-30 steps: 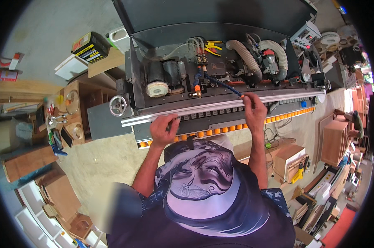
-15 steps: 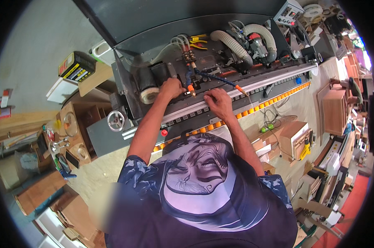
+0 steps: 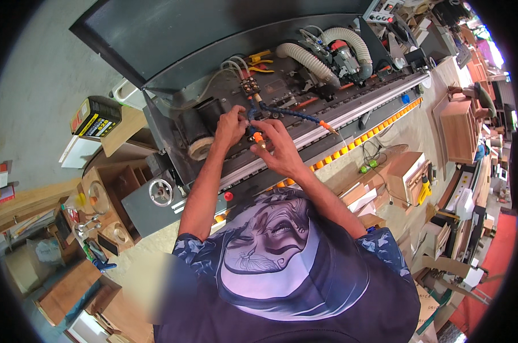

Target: The person works on a large industrial machine, using pliers to adjust small components and connecting flexible hoses to the machine's internal parts. The person repeatedly handles the hoses and small parts, making adjustments throughout the clip.

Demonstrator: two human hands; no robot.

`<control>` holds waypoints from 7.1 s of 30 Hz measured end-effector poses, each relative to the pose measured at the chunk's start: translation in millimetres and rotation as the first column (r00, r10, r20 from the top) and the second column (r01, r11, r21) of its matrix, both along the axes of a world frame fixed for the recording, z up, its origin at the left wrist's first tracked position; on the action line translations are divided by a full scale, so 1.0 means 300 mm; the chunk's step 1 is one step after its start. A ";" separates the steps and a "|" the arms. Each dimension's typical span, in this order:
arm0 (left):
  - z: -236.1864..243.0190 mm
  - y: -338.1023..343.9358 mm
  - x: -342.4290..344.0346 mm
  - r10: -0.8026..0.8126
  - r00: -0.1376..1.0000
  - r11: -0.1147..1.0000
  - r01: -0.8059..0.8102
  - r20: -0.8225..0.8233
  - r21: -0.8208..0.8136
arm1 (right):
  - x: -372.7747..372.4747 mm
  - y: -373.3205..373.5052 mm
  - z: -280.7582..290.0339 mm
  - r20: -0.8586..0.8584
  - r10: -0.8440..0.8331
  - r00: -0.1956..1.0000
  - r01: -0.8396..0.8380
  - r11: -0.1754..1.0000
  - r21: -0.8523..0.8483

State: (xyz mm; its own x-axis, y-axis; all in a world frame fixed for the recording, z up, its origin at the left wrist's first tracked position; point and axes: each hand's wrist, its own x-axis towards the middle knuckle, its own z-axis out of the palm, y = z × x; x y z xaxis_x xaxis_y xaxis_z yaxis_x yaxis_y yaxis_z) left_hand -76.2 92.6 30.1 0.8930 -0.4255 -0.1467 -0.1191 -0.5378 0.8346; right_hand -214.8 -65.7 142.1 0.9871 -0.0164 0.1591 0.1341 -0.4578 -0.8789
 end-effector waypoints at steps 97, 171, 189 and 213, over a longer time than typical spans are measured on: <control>-0.152 -0.140 0.017 0.212 0.946 0.958 -0.151 0.246 -0.243 | 0.198 -0.242 -0.045 -0.614 0.410 0.675 -0.386 0.905 0.181; 0.111 -0.007 -0.340 0.309 0.951 0.949 -0.310 -0.032 -0.064 | -0.012 -0.240 0.140 0.122 0.040 0.992 -0.126 0.492 0.862; 0.093 -0.172 -0.337 0.527 0.689 0.621 -0.712 -0.497 -0.328 | -0.174 -0.681 0.713 0.552 0.477 0.684 -0.722 0.335 0.605; 0.119 -0.229 -0.349 0.560 0.701 0.574 -0.712 -0.441 -0.404 | 0.450 -0.358 -0.128 -0.590 0.628 0.507 -0.844 0.222 -0.489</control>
